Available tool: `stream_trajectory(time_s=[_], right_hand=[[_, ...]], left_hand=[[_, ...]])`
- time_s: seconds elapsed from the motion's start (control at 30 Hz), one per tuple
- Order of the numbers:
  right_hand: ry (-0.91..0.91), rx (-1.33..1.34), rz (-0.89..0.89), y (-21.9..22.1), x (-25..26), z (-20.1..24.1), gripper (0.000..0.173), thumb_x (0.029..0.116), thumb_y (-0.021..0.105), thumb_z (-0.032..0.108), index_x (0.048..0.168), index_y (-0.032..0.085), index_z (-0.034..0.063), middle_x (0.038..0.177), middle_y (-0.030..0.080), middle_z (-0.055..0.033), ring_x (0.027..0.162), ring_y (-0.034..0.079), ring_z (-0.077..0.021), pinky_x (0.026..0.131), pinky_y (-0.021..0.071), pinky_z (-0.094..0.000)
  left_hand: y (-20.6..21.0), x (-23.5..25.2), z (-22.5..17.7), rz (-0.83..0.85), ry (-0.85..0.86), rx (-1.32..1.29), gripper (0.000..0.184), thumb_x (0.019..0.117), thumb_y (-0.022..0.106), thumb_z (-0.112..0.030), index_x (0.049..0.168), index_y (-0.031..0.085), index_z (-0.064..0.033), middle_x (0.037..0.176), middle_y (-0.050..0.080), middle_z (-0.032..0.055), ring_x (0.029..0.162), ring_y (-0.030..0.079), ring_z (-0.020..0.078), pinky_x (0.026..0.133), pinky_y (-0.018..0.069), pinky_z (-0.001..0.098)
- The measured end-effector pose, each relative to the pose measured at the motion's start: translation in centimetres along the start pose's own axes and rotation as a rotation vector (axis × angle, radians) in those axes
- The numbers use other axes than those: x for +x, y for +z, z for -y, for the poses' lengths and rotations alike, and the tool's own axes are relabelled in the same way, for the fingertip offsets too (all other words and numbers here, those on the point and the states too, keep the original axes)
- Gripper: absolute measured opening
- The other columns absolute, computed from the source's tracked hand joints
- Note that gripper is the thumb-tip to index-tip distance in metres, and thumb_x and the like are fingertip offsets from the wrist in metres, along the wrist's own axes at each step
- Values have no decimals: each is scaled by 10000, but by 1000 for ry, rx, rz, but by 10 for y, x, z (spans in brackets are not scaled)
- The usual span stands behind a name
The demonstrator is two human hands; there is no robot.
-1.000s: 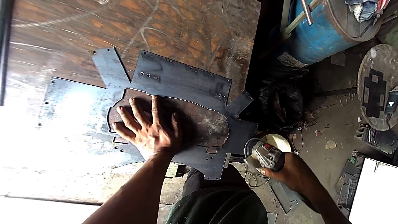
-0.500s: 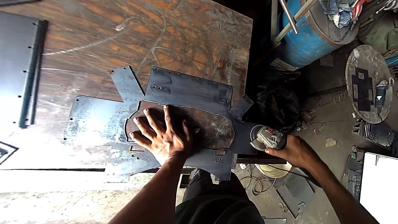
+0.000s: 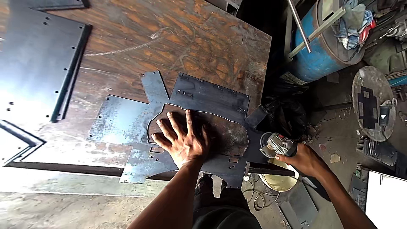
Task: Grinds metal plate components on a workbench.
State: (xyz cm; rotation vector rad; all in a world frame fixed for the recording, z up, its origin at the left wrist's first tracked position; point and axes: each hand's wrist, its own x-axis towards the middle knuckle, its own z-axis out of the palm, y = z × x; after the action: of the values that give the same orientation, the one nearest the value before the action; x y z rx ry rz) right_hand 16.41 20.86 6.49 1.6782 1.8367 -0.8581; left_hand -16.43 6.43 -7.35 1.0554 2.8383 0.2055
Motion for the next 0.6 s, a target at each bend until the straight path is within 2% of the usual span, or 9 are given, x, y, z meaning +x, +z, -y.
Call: stream_trajectory(time_s=[0.03,0.1,0.17,0.23,0.3,0.37,0.47,0.53,0.6], right_hand=[[38,28,-13,5,-9,-10,775,682,757,790,1099,709,139,972,730,-27,945,710,-166,901,576,-490],[72,195,-66,28,-32,-34,725,686,784,739,1038,725,107,913,735,-41,878,723,-187,843,598,-493],[55,550,-104,60,-58,-48,610,756,817,584,1041,712,55,834,740,-66,743,739,-207,716,647,-459],[80,977,-86,93,-87,-50,521,830,761,444,1066,649,-7,768,704,-127,640,711,-261,615,636,-458],[129,1279,-64,122,-113,-52,514,840,705,445,1053,607,-13,727,689,-140,593,697,-261,572,623,-435],[123,1475,-39,149,-134,-59,583,837,700,490,1099,559,-11,735,691,-155,592,701,-270,568,621,-434],[57,1626,-18,177,-161,-75,702,787,771,569,1118,538,-5,759,697,-150,615,706,-260,591,626,-422],[2,1669,-38,188,-178,-88,736,767,811,571,1142,543,-2,777,705,-146,634,712,-255,611,627,-414],[-21,1699,-59,200,-190,-98,745,760,821,565,1171,537,14,796,715,-141,649,718,-255,622,629,-415]], left_hand=[[0,0,0,-4,2,-2,748,952,192,-710,1632,210,-399,1722,144,134,1577,79,437,1173,46,746],[0,-2,0,-10,8,-5,746,957,190,-706,1635,202,-394,1721,143,141,1576,75,443,1170,45,755],[1,-1,1,-18,17,2,746,960,182,-705,1637,191,-392,1720,139,154,1572,76,458,1165,39,766],[0,-3,2,-24,26,-7,745,961,190,-699,1637,201,-384,1716,148,163,1569,84,465,1162,46,766],[2,-5,4,-37,36,-15,751,961,206,-701,1635,215,-371,1713,154,165,1567,93,464,1159,60,767],[4,-5,6,-51,44,-35,765,956,224,-721,1633,229,-365,1713,157,166,1570,92,456,1161,53,769],[2,-5,8,-44,81,-78,828,919,247,-783,1629,246,-358,1713,145,172,1574,76,445,1165,37,768],[1,-13,18,-29,214,-110,819,925,261,-785,1626,260,-361,1718,141,155,1582,67,419,1182,28,750],[0,-25,34,-33,447,-110,773,957,273,-727,1630,270,-345,1723,151,124,1590,77,385,1205,45,724]])
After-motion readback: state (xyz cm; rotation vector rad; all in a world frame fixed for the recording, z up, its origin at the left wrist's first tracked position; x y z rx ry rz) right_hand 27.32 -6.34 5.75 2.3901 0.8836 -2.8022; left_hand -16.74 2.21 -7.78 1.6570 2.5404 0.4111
